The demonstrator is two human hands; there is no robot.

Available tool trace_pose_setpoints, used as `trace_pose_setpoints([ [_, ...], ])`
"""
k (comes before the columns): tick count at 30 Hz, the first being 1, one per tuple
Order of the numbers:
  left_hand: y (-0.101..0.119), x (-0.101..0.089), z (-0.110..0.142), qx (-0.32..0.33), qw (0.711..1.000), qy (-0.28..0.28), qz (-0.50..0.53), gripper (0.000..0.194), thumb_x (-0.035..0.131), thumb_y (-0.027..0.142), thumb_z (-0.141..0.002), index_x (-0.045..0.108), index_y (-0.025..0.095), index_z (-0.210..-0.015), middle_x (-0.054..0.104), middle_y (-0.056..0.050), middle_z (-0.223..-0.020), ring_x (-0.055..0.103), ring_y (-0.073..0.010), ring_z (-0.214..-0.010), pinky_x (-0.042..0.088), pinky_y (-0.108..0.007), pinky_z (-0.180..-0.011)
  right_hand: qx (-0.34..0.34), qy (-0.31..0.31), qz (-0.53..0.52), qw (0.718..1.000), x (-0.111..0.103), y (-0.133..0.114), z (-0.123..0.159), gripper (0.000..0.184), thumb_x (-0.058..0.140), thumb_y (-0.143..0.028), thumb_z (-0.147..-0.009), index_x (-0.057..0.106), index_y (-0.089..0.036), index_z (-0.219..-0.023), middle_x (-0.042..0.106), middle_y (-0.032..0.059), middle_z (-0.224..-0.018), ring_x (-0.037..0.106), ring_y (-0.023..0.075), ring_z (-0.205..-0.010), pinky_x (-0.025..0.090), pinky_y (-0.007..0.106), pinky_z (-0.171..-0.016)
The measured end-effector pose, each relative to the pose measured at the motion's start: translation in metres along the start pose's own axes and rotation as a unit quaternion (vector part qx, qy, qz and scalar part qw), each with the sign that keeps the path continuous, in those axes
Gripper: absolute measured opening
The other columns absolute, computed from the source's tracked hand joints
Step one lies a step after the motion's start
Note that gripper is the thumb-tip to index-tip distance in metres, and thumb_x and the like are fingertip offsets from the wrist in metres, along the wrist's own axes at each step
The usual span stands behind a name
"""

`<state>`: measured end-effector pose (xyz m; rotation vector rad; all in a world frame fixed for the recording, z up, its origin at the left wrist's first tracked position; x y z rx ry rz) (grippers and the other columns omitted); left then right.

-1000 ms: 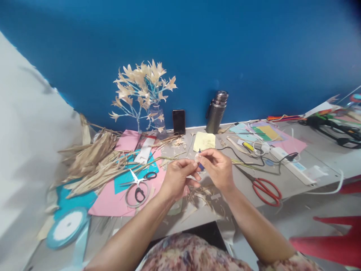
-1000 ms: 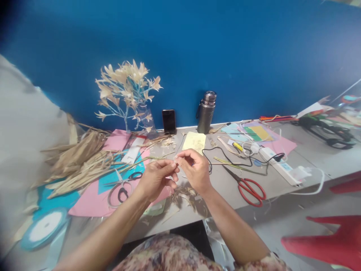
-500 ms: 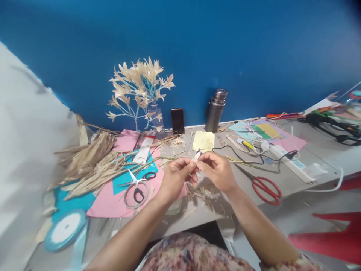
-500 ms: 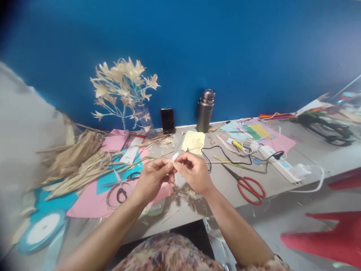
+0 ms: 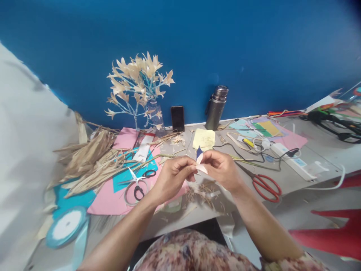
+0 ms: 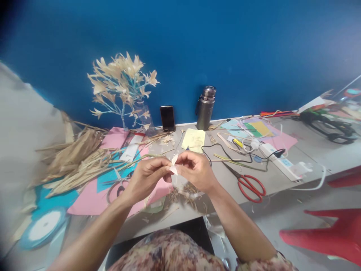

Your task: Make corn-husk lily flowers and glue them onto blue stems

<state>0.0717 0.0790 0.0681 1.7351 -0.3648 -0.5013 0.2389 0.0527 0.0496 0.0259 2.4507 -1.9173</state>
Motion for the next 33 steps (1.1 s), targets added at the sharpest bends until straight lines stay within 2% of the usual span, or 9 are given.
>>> trace_pose_setpoints([
  [3,0.007,-0.002,0.001,0.05,0.996,-0.01,-0.075,0.019,0.064,0.025,-0.092,0.075,0.02,-0.078,0.066,-0.002,-0.064,0.062,-0.0148,-0.062,0.046,-0.024,-0.063,0.013,-0.004,-0.015,1.0,0.0,-0.002,0.001,0.026,0.083,-0.039,-0.076,0.069,-0.018,-0.079,0.067,0.0006,-0.072,0.057,0.0125,-0.061,0.044,0.024,-0.055],
  [7,0.013,0.0,0.004,0.119,0.983,0.01,-0.137,0.023,0.06,0.022,-0.095,0.076,0.022,-0.078,0.067,-0.003,-0.071,0.061,-0.0155,-0.067,0.045,-0.025,-0.068,0.012,0.012,-0.018,1.0,-0.001,-0.006,0.003,0.026,0.084,-0.039,-0.075,0.068,-0.018,-0.079,0.066,0.0003,-0.071,0.056,0.0119,-0.06,0.044,0.023,-0.055],
  [11,0.015,0.003,0.006,0.117,0.983,0.026,-0.139,0.022,0.063,0.023,-0.093,0.075,0.022,-0.075,0.068,-0.002,-0.068,0.061,-0.0153,-0.065,0.045,-0.025,-0.067,-0.001,0.015,-0.012,1.0,-0.003,-0.01,0.006,0.024,0.084,-0.037,-0.076,0.068,-0.019,-0.079,0.065,-0.0002,-0.07,0.056,0.0119,-0.061,0.043,0.023,-0.055],
  [15,0.011,0.007,0.007,0.072,0.992,0.046,-0.095,0.017,0.064,0.024,-0.092,0.075,0.021,-0.079,0.067,-0.001,-0.064,0.063,-0.0146,-0.061,0.047,-0.025,-0.064,-0.006,0.001,-0.037,0.999,-0.005,-0.008,0.008,0.023,0.082,-0.038,-0.078,0.069,-0.019,-0.082,0.067,0.0012,-0.074,0.059,0.0137,-0.065,0.046,0.025,-0.059],
  [18,0.0,0.011,0.006,-0.015,0.999,0.027,0.035,0.018,0.065,0.032,-0.091,0.073,0.018,-0.082,0.068,-0.002,-0.064,0.065,-0.0148,-0.055,0.051,-0.026,-0.06,-0.007,-0.011,-0.084,0.996,-0.006,-0.001,0.008,0.022,0.079,-0.04,-0.082,0.071,-0.02,-0.088,0.07,0.0019,-0.079,0.063,0.0151,-0.071,0.051,0.027,-0.065],
  [21,-0.011,0.017,0.004,-0.103,0.973,-0.028,0.205,0.027,0.074,0.041,-0.084,0.069,0.015,-0.079,0.068,-0.003,-0.068,0.065,-0.0152,-0.048,0.051,-0.026,-0.049,-0.001,0.011,-0.094,0.996,-0.009,0.007,0.007,0.021,0.078,-0.04,-0.084,0.071,-0.02,-0.089,0.069,0.0014,-0.077,0.063,0.0146,-0.069,0.051,0.027,-0.065],
  [23,-0.015,0.02,0.003,-0.141,0.95,-0.055,0.272,0.03,0.078,0.042,-0.08,0.068,0.014,-0.078,0.066,-0.002,-0.067,0.064,-0.0148,-0.044,0.05,-0.025,-0.045,-0.004,0.029,-0.078,0.996,-0.012,0.008,0.008,0.02,0.077,-0.039,-0.085,0.072,-0.02,-0.092,0.068,0.0017,-0.078,0.062,0.0144,-0.069,0.052,0.027,-0.065],
  [28,-0.015,0.022,0.003,-0.178,0.934,-0.063,0.304,0.031,0.082,0.041,-0.075,0.068,0.014,-0.074,0.064,-0.001,-0.061,0.061,-0.0135,-0.04,0.05,-0.024,-0.04,-0.056,0.036,-0.007,0.998,-0.014,-0.005,0.012,0.026,0.077,-0.035,-0.084,0.072,-0.023,-0.107,0.069,0.0041,-0.09,0.064,0.017,-0.08,0.053,0.027,-0.067],
  [33,-0.012,0.02,0.006,-0.194,0.941,-0.069,0.268,0.036,0.081,0.046,-0.076,0.07,0.012,-0.077,0.068,-0.005,-0.062,0.061,-0.0136,-0.042,0.051,-0.024,-0.042,-0.132,0.061,0.073,0.987,-0.007,-0.021,0.013,0.006,0.074,-0.027,-0.087,0.072,-0.021,-0.085,0.066,0.0037,-0.086,0.064,0.0159,-0.074,0.05,0.027,-0.061],
])
Point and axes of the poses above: each hand's wrist, its own z-axis away from the middle knuckle, its own x-axis out of the palm, y = z × x, the point moved 3 cm from there along -z, towards the middle knuckle
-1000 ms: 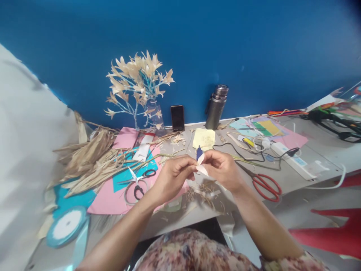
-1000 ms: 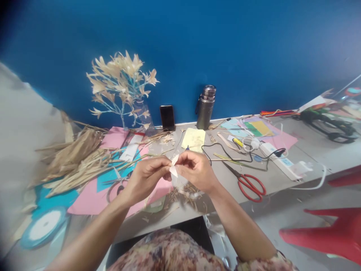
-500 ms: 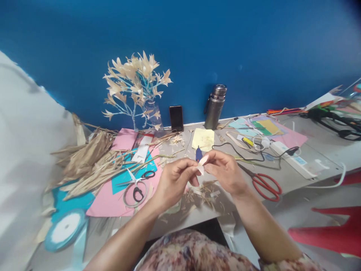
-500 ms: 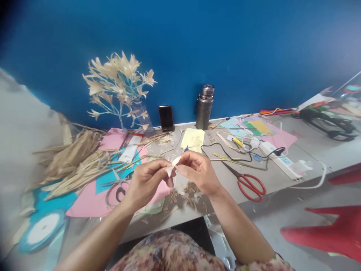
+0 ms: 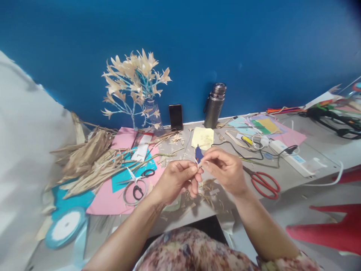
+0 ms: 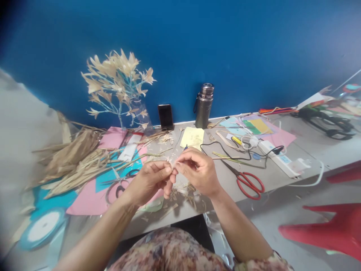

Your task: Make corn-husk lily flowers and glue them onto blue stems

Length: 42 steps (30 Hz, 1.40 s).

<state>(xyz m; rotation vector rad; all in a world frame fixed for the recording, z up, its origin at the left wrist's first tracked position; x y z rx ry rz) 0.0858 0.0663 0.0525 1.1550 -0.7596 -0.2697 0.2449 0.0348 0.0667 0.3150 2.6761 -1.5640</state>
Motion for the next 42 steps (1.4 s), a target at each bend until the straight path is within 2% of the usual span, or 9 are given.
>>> trace_pose_setpoints([
  [4,-0.003,-0.006,0.001,-0.013,0.999,0.028,-0.044,0.038,0.077,0.048,-0.078,0.069,0.012,-0.086,0.074,-0.009,-0.072,0.065,-0.0161,-0.046,0.051,-0.026,-0.043,-0.015,0.052,0.008,0.998,0.003,-0.001,0.002,0.006,0.071,-0.025,-0.089,0.07,-0.021,-0.085,0.066,0.0029,-0.084,0.063,0.0157,-0.073,0.049,0.028,-0.062],
  [8,-0.001,-0.023,0.002,0.096,0.975,0.172,-0.106,0.026,0.07,0.037,-0.084,0.06,0.016,-0.072,0.065,0.0,-0.06,0.059,-0.0112,-0.045,0.046,-0.022,-0.047,-0.006,0.075,0.047,0.996,0.005,0.001,0.005,0.008,0.069,-0.026,-0.09,0.07,-0.021,-0.085,0.067,0.0044,-0.085,0.061,0.0171,-0.074,0.048,0.029,-0.062],
  [13,0.001,-0.024,0.008,0.169,0.959,0.167,-0.158,0.044,0.052,0.038,-0.097,0.043,0.02,-0.057,0.043,0.006,-0.045,0.043,-0.0082,-0.039,0.035,-0.022,-0.046,-0.018,0.078,0.089,0.993,0.01,-0.001,0.008,0.01,0.067,-0.028,-0.091,0.07,-0.021,-0.084,0.068,0.0054,-0.085,0.063,0.0191,-0.076,0.049,0.031,-0.064],
  [17,0.003,-0.018,0.019,0.249,0.911,0.239,-0.226,0.02,0.066,0.03,-0.089,0.065,0.019,-0.073,0.067,-0.002,-0.07,0.061,-0.0133,-0.062,0.046,-0.024,-0.061,-0.064,0.093,0.144,0.983,0.014,-0.006,0.011,0.007,0.066,-0.024,-0.091,0.07,-0.022,-0.087,0.068,0.005,-0.083,0.06,0.0177,-0.07,0.049,0.031,-0.062],
  [20,0.001,-0.016,0.026,0.271,0.891,0.278,-0.235,0.014,0.068,0.029,-0.088,0.068,0.02,-0.077,0.065,0.001,-0.067,0.059,-0.013,-0.062,0.045,-0.023,-0.061,-0.101,0.107,0.168,0.975,0.017,-0.01,0.014,0.005,0.067,-0.019,-0.09,0.071,-0.022,-0.089,0.068,0.0047,-0.084,0.059,0.0167,-0.067,0.05,0.031,-0.062],
  [23,-0.002,-0.015,0.027,0.262,0.906,0.259,-0.208,0.042,0.056,0.037,-0.097,0.054,0.02,-0.059,0.048,0.004,-0.048,0.046,-0.0109,-0.047,0.04,-0.024,-0.054,-0.133,0.124,0.172,0.968,0.021,-0.011,0.017,0.01,0.066,-0.015,-0.09,0.071,-0.023,-0.091,0.068,0.0049,-0.085,0.059,0.0171,-0.068,0.049,0.031,-0.061],
  [27,-0.003,-0.014,0.026,0.252,0.925,0.224,-0.174,0.008,0.071,0.028,-0.087,0.07,0.021,-0.084,0.068,-0.001,-0.076,0.062,-0.0155,-0.071,0.049,-0.026,-0.07,-0.161,0.139,0.182,0.96,0.025,-0.01,0.021,0.014,0.066,-0.012,-0.089,0.071,-0.024,-0.094,0.068,0.0056,-0.086,0.062,0.0189,-0.072,0.049,0.031,-0.058],
  [29,-0.001,-0.012,0.027,0.26,0.916,0.228,-0.202,0.007,0.072,0.026,-0.087,0.075,0.022,-0.091,0.071,-0.003,-0.086,0.065,-0.0178,-0.081,0.051,-0.028,-0.077,-0.182,0.136,0.192,0.955,0.026,-0.009,0.023,0.018,0.066,-0.01,-0.088,0.071,-0.025,-0.096,0.069,0.0055,-0.086,0.064,0.0191,-0.074,0.05,0.03,-0.058],
  [42,0.008,-0.009,0.029,0.326,0.879,0.173,-0.301,0.009,0.07,0.017,-0.087,0.073,0.018,-0.078,0.067,-0.002,-0.076,0.061,-0.0153,-0.073,0.047,-0.026,-0.07,-0.25,0.09,0.182,0.947,0.031,-0.011,0.025,0.022,0.066,-0.004,-0.086,0.071,-0.021,-0.099,0.068,0.0062,-0.085,0.065,0.0183,-0.075,0.053,0.032,-0.065],
])
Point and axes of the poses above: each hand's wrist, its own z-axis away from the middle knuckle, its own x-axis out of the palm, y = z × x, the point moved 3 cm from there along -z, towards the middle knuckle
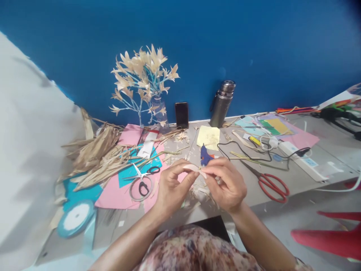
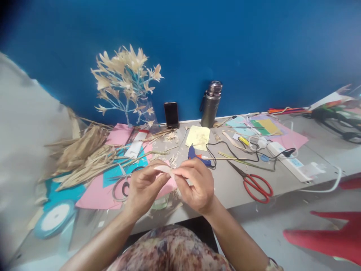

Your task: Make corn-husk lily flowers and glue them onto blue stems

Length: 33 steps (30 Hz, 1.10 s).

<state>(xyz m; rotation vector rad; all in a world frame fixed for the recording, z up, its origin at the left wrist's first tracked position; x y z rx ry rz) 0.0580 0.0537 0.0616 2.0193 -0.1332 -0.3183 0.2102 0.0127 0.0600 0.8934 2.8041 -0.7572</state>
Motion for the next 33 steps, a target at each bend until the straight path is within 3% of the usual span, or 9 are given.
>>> trace_pose_setpoints([
  [9,0.004,0.0,0.004,0.14,0.986,0.009,-0.094,0.018,0.061,0.001,-0.084,0.067,0.018,-0.083,0.064,-0.001,-0.077,0.061,-0.0118,-0.072,0.047,-0.023,-0.069,0.044,-0.041,-0.066,0.996,-0.001,-0.004,-0.003,0.025,0.066,-0.001,-0.084,0.07,-0.019,-0.099,0.068,0.0052,-0.086,0.06,0.0162,-0.072,0.047,0.029,-0.061],
  [16,0.001,-0.005,0.006,0.099,0.992,0.004,-0.083,0.016,0.062,0.005,-0.086,0.068,0.019,-0.082,0.065,0.0,-0.076,0.061,-0.0118,-0.071,0.047,-0.023,-0.069,0.157,-0.068,-0.189,0.967,-0.005,-0.001,-0.001,0.02,0.067,-0.01,-0.087,0.069,-0.022,-0.103,0.065,0.0041,-0.087,0.06,0.0185,-0.078,0.043,0.031,-0.061],
  [22,0.001,-0.012,0.01,0.036,0.997,0.03,-0.063,0.014,0.062,0.01,-0.088,0.07,0.018,-0.08,0.066,0.0,-0.077,0.062,-0.0128,-0.073,0.047,-0.024,-0.07,0.137,-0.097,-0.127,0.978,-0.002,-0.004,0.002,0.025,0.065,-0.009,-0.087,0.066,-0.021,-0.11,0.064,0.0047,-0.097,0.053,0.0135,-0.069,0.041,0.029,-0.059],
  [27,0.006,-0.014,0.013,0.055,0.994,0.037,-0.081,0.014,0.064,0.009,-0.087,0.072,0.018,-0.081,0.067,0.0,-0.076,0.063,-0.0121,-0.071,0.048,-0.022,-0.068,0.109,-0.116,-0.077,0.984,0.004,-0.009,0.001,0.025,0.069,-0.014,-0.088,0.065,-0.021,-0.112,0.066,0.0038,-0.094,0.052,0.0132,-0.067,0.044,0.029,-0.062],
  [33,0.01,-0.014,0.017,0.095,0.989,0.036,-0.104,0.016,0.065,0.007,-0.087,0.073,0.02,-0.086,0.07,0.0,-0.081,0.066,-0.012,-0.075,0.049,-0.022,-0.071,0.097,-0.101,-0.067,0.988,0.003,-0.014,-0.006,0.015,0.065,-0.009,-0.09,0.068,-0.022,-0.098,0.068,0.0027,-0.09,0.056,0.0134,-0.069,0.045,0.028,-0.062],
])
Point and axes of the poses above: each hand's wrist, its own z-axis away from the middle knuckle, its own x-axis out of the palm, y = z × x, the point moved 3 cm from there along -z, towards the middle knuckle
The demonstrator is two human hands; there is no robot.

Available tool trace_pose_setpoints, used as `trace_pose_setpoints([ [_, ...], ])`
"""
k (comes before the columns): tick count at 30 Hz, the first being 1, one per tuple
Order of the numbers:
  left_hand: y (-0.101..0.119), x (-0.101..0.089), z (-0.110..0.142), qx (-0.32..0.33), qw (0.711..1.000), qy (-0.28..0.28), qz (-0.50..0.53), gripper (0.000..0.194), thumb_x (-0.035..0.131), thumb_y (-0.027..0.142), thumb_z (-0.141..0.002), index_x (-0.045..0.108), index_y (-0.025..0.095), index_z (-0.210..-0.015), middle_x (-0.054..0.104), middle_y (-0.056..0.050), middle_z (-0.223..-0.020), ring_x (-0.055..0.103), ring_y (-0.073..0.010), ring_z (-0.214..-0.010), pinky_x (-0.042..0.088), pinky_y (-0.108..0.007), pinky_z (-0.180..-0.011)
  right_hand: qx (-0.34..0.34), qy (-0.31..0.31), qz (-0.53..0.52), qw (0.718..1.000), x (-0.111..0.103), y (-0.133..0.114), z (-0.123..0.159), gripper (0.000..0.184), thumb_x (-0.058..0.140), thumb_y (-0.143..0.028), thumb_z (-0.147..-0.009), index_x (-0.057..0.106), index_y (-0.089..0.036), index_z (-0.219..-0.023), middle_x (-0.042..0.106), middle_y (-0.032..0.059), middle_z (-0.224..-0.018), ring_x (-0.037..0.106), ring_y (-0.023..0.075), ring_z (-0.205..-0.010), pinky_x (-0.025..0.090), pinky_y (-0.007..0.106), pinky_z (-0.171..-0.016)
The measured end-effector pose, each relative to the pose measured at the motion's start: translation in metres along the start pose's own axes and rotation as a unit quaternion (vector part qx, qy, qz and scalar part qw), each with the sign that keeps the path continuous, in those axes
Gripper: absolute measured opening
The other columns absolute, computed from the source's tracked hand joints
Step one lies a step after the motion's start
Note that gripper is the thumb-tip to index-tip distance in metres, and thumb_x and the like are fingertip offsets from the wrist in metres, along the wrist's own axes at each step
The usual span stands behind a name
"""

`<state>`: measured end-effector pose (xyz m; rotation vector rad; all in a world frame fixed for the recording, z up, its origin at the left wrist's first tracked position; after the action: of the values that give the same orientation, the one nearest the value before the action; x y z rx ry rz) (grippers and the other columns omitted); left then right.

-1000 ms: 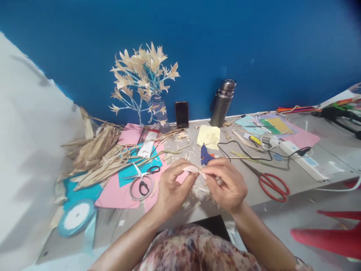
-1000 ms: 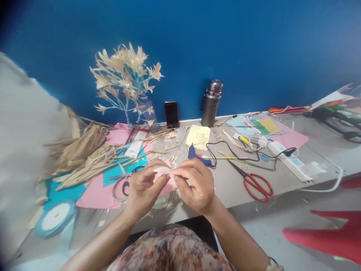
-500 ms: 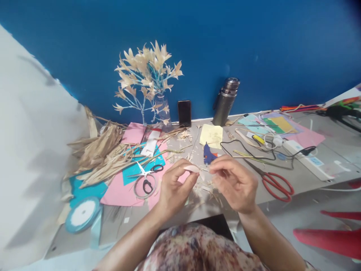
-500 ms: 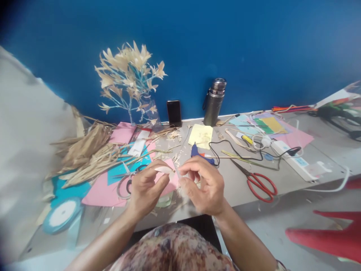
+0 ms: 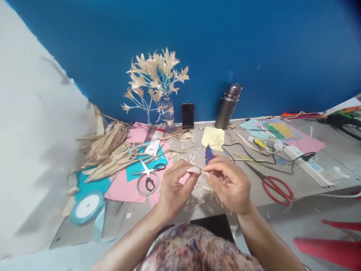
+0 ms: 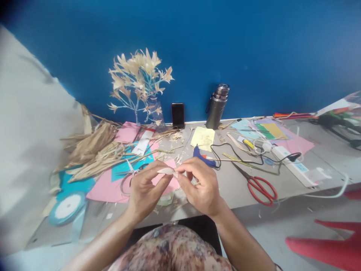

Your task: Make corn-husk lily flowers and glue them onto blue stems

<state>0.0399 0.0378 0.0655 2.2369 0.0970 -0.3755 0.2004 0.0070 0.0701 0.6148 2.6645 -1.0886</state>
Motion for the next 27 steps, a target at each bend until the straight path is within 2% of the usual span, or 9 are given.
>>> trace_pose_setpoints([
  [5,-0.001,0.0,0.0,-0.016,1.0,0.002,0.0,0.016,0.065,0.006,-0.086,0.072,0.02,-0.085,0.07,0.001,-0.081,0.066,-0.0122,-0.076,0.05,-0.022,-0.072,0.049,-0.004,-0.042,0.998,-0.001,0.004,0.007,0.022,0.064,-0.011,-0.09,0.066,-0.023,-0.109,0.065,0.0018,-0.091,0.054,0.0122,-0.066,0.042,0.026,-0.056],
  [11,0.0,0.004,0.001,-0.012,0.999,0.03,-0.04,0.015,0.062,0.007,-0.086,0.068,0.019,-0.081,0.067,0.0,-0.077,0.064,-0.0135,-0.074,0.049,-0.025,-0.07,0.056,0.019,0.009,0.998,0.006,0.004,0.014,0.024,0.068,-0.017,-0.089,0.063,-0.022,-0.112,0.065,0.0014,-0.091,0.053,0.0114,-0.064,0.044,0.026,-0.058],
  [15,0.002,0.006,0.002,0.005,0.997,0.042,-0.071,0.014,0.06,0.007,-0.087,0.068,0.019,-0.082,0.068,-0.002,-0.078,0.064,-0.0149,-0.075,0.049,-0.026,-0.07,0.083,0.034,0.022,0.996,0.014,0.004,0.013,0.015,0.069,-0.02,-0.089,0.063,-0.022,-0.103,0.065,0.0007,-0.084,0.054,0.012,-0.062,0.047,0.026,-0.057],
  [17,0.002,0.006,0.003,0.005,0.997,0.039,-0.072,0.014,0.06,0.009,-0.088,0.068,0.019,-0.083,0.068,-0.002,-0.078,0.065,-0.0151,-0.075,0.05,-0.027,-0.071,0.076,0.048,0.026,0.996,0.014,0.003,0.012,0.007,0.067,-0.018,-0.091,0.064,-0.022,-0.097,0.066,0.0013,-0.083,0.054,0.0123,-0.062,0.047,0.026,-0.057],
  [22,0.001,0.004,0.004,-0.001,0.998,0.024,-0.062,0.014,0.061,0.009,-0.089,0.07,0.019,-0.087,0.07,-0.002,-0.082,0.065,-0.0153,-0.078,0.05,-0.027,-0.074,0.042,0.058,0.034,0.997,0.011,0.002,0.01,0.008,0.066,-0.014,-0.09,0.065,-0.021,-0.094,0.068,0.0031,-0.086,0.059,0.014,-0.068,0.049,0.027,-0.062],
  [27,-0.001,0.004,0.004,-0.044,0.998,-0.007,-0.04,0.014,0.06,0.009,-0.089,0.068,0.018,-0.082,0.068,-0.003,-0.081,0.065,-0.0163,-0.079,0.048,-0.028,-0.074,0.088,0.039,0.012,0.995,0.013,0.006,0.011,0.004,0.066,-0.018,-0.091,0.066,-0.021,-0.094,0.068,0.0028,-0.085,0.061,0.0147,-0.07,0.048,0.026,-0.061],
])
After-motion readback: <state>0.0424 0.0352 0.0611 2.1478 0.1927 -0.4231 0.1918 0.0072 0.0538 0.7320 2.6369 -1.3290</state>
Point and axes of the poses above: each hand's wrist, its own z-axis away from the middle knuckle, its own x-axis out of the palm, y = z × x, the point moved 3 cm from there along -z, towards the middle knuckle
